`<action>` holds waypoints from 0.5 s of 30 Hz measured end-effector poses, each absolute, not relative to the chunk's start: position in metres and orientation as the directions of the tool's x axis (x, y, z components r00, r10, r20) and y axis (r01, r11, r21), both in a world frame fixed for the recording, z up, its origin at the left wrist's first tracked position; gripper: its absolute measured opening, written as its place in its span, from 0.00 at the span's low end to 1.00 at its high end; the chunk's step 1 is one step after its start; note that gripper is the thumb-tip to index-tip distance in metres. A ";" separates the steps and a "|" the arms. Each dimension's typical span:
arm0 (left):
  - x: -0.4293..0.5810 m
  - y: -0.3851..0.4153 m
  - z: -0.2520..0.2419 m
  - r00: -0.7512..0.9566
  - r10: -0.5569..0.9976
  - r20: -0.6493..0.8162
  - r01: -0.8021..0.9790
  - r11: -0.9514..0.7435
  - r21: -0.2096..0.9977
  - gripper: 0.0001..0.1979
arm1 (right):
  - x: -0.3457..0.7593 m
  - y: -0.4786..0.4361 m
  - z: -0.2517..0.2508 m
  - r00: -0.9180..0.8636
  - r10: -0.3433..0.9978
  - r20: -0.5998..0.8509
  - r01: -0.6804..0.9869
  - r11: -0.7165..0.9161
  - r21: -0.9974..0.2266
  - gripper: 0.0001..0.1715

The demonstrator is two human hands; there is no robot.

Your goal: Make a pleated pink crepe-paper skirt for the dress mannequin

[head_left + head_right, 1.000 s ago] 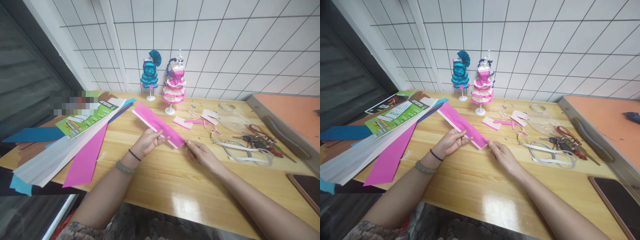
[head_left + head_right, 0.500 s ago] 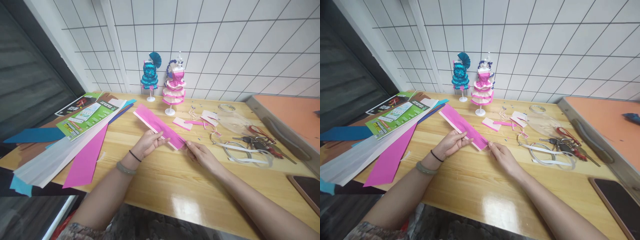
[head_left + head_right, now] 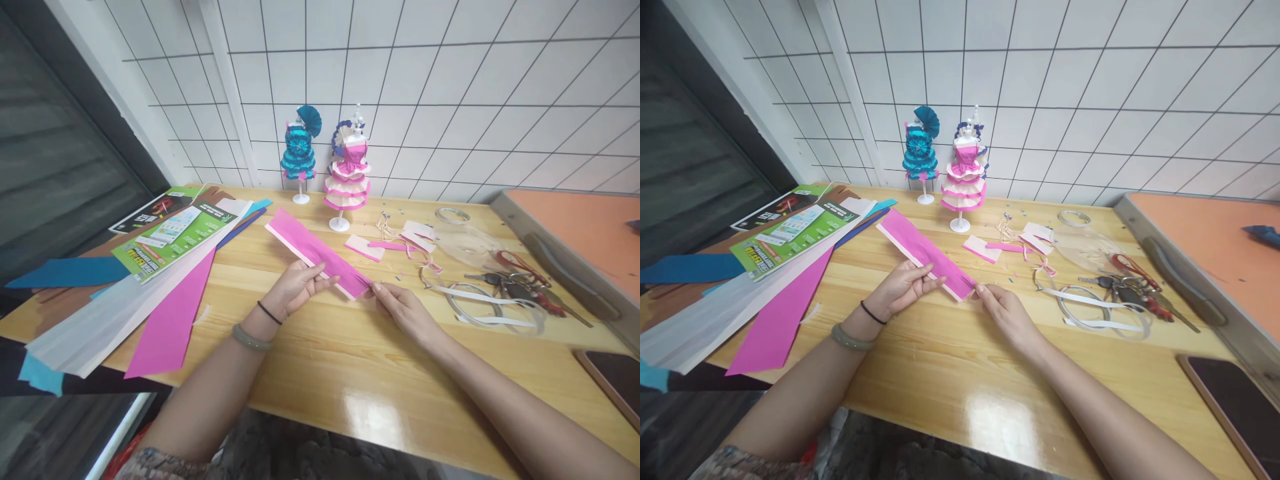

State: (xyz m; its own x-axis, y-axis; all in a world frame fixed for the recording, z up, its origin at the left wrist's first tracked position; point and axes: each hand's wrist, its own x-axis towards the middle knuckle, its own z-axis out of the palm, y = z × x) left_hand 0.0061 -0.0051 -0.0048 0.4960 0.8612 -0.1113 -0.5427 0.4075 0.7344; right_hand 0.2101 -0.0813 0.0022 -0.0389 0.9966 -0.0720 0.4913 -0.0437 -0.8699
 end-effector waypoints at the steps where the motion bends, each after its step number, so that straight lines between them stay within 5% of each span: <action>1: 0.006 -0.005 -0.005 0.494 0.862 -0.113 -0.544 0.408 0.733 0.06 | 0.210 -0.081 0.002 -0.037 0.997 -0.066 0.494 -0.039 -0.868 0.28; 15: 0.006 -0.005 -0.004 0.492 0.862 -0.120 -0.540 0.410 0.735 0.06 | 0.212 -0.080 0.000 -0.044 0.997 -0.066 0.537 -0.032 -0.843 0.31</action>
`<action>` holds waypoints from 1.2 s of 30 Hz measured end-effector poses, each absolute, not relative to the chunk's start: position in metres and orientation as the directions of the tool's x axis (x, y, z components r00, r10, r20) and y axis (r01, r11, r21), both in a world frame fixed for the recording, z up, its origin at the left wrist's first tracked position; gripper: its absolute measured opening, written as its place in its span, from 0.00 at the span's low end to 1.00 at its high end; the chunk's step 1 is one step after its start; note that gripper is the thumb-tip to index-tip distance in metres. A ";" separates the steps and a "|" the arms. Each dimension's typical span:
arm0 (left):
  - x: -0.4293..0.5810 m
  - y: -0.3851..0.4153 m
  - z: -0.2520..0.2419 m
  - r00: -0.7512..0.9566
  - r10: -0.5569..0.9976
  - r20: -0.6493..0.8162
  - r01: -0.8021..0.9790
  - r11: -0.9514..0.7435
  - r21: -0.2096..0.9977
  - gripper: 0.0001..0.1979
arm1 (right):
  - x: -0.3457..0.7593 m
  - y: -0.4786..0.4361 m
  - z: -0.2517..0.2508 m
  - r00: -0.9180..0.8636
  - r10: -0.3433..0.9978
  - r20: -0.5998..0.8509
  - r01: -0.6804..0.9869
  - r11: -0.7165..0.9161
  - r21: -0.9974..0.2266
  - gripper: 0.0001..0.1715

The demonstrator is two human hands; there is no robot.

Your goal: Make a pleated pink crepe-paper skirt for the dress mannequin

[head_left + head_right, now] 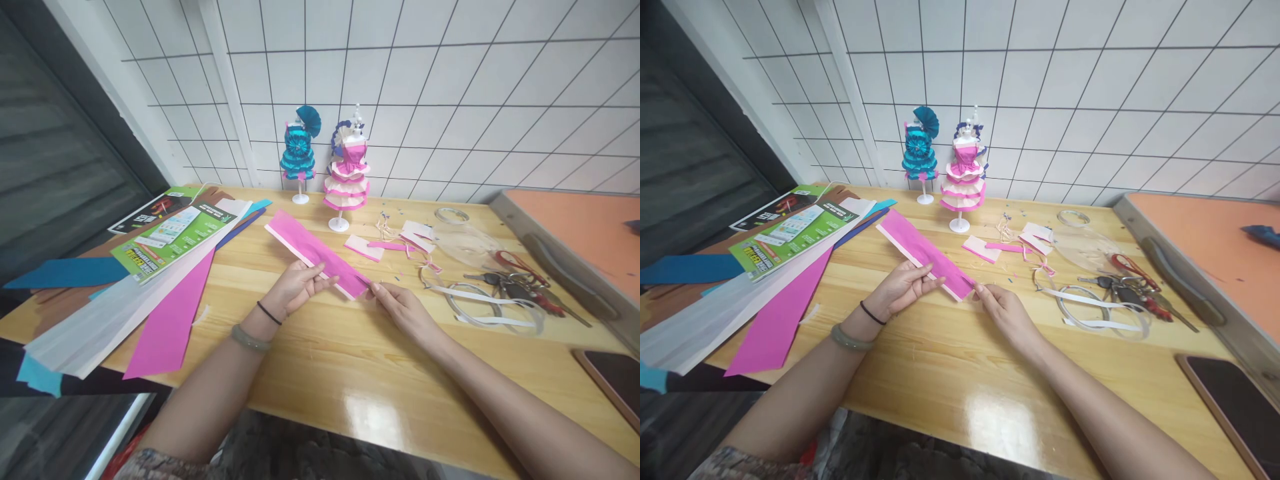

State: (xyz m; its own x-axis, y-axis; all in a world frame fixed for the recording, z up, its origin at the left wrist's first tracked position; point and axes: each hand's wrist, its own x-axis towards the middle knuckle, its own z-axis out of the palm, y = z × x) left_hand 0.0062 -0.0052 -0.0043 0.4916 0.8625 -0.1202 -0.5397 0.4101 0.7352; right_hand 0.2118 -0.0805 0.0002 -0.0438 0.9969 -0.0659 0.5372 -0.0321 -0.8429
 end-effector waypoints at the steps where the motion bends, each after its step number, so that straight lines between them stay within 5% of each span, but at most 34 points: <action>1: 0.006 -0.005 -0.005 0.493 0.862 -0.117 -0.541 0.409 0.735 0.06 | 0.212 -0.080 0.000 -0.045 0.997 -0.065 0.538 -0.031 -0.842 0.30; 36: 0.007 -0.005 -0.005 0.493 0.859 -0.137 -0.526 0.420 0.740 0.06 | 0.213 -0.080 -0.001 -0.053 0.990 -0.132 0.512 -0.087 -0.855 0.32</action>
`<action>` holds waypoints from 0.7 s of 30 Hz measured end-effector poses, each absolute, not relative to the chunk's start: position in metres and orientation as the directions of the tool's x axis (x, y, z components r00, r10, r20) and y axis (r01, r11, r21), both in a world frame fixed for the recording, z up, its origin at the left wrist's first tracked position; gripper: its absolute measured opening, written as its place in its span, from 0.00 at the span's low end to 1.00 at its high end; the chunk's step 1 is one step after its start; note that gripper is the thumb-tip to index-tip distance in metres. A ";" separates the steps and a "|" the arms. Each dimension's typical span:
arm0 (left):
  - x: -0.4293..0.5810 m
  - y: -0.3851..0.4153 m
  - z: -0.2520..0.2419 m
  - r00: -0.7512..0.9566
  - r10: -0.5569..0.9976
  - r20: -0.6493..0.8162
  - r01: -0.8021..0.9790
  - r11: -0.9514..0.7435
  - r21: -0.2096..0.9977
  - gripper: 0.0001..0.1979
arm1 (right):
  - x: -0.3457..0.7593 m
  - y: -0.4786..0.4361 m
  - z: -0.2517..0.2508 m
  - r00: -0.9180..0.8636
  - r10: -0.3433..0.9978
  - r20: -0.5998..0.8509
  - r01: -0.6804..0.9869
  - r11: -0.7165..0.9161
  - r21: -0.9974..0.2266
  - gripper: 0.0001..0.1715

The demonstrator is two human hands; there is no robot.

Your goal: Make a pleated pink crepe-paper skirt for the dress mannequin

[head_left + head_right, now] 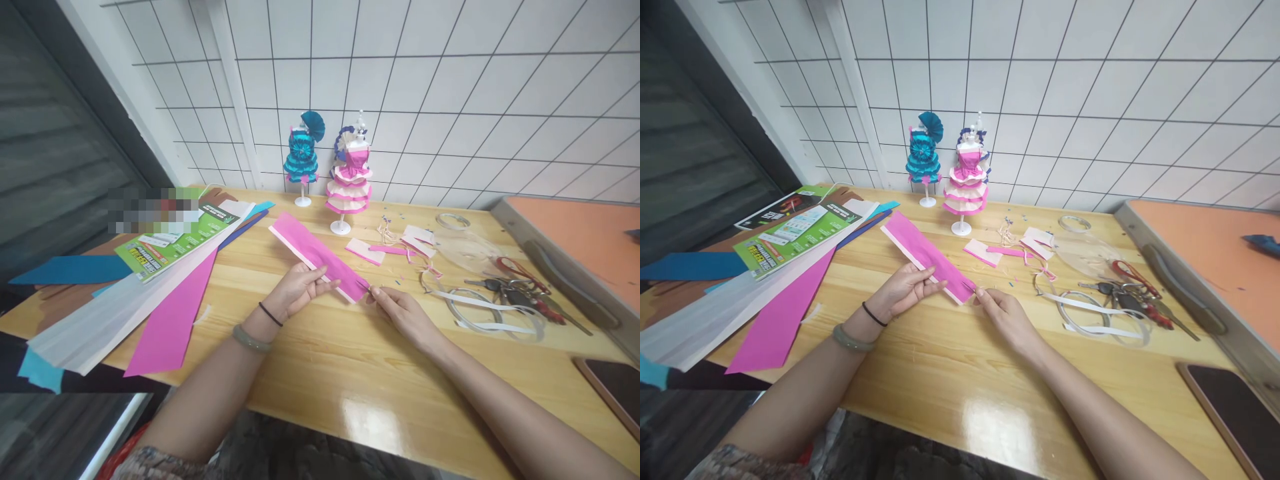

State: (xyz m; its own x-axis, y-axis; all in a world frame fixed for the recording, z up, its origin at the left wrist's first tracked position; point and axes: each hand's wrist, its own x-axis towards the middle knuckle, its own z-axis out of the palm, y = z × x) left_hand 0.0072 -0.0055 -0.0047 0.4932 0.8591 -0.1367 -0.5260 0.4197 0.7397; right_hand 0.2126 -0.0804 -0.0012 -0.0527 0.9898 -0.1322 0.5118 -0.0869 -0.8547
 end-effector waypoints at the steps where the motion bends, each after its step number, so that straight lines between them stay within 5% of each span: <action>1: 0.008 -0.006 -0.004 0.497 0.855 -0.144 -0.517 0.426 0.743 0.06 | 0.212 -0.080 -0.002 -0.056 0.990 -0.130 0.506 -0.084 -0.858 0.32; 21: 0.010 -0.008 -0.008 0.517 0.841 -0.160 -0.492 0.445 0.748 0.06 | 0.209 -0.079 -0.005 -0.052 0.993 -0.104 0.450 -0.069 -0.890 0.27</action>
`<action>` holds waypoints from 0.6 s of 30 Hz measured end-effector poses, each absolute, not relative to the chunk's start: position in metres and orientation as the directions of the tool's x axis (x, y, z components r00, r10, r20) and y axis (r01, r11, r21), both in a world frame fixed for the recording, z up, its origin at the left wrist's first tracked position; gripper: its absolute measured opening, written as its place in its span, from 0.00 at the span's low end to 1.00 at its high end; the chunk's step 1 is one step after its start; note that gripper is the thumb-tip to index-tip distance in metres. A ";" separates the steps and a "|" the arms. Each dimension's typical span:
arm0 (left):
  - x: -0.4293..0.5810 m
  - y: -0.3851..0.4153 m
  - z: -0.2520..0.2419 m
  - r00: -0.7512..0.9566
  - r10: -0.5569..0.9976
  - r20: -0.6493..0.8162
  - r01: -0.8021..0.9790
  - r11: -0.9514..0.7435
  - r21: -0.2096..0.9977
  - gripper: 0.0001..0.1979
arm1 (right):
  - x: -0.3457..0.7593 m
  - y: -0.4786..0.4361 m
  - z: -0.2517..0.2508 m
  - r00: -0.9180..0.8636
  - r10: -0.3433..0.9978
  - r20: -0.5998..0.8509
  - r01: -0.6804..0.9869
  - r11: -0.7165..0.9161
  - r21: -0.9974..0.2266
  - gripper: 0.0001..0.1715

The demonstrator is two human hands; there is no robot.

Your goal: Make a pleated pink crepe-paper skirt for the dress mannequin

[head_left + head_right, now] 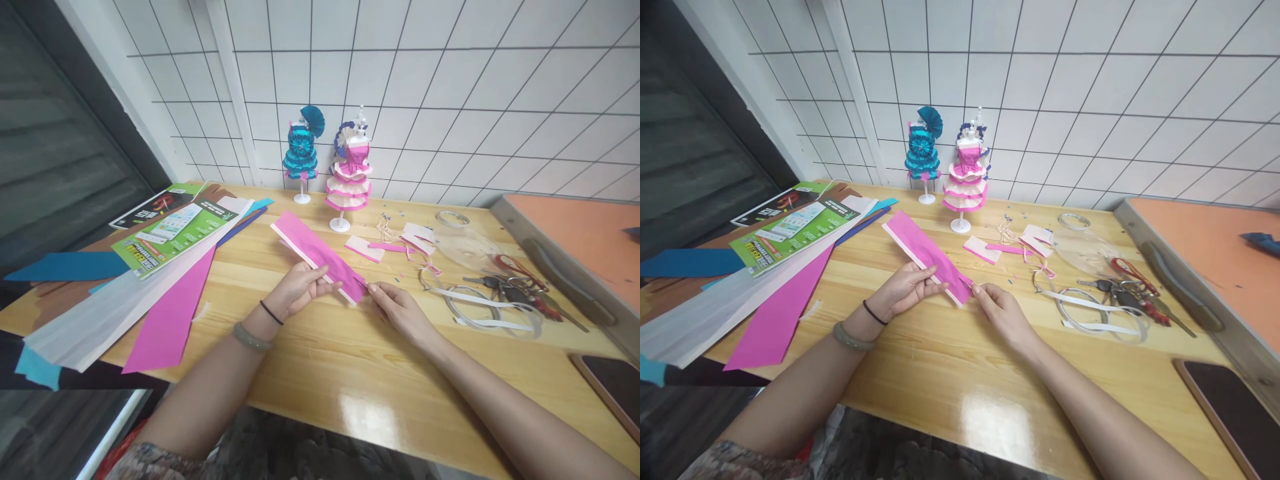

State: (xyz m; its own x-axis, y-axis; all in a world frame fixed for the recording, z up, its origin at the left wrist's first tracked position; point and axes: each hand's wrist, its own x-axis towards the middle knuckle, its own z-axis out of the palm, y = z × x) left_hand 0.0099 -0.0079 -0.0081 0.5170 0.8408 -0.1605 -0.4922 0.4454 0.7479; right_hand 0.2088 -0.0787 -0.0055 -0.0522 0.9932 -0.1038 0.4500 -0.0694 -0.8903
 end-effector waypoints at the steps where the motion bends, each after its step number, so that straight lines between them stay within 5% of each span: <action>1: 0.010 -0.008 -0.008 0.514 0.843 -0.162 -0.492 0.444 0.749 0.06 | 0.209 -0.079 -0.006 -0.054 0.993 -0.102 0.454 -0.067 -0.888 0.27; 18: 0.006 -0.006 -0.008 0.534 0.838 -0.113 -0.516 0.429 0.741 0.03 | 0.208 -0.080 0.004 -0.044 0.996 -0.071 0.485 -0.041 -0.874 0.28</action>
State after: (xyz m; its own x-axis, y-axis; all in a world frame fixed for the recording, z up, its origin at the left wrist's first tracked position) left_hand 0.0063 -0.0058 -0.0077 0.5340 0.8379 -0.1133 -0.5161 0.4291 0.7413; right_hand 0.2076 -0.0804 0.0037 -0.0444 0.9965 -0.0712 0.4847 -0.0408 -0.8737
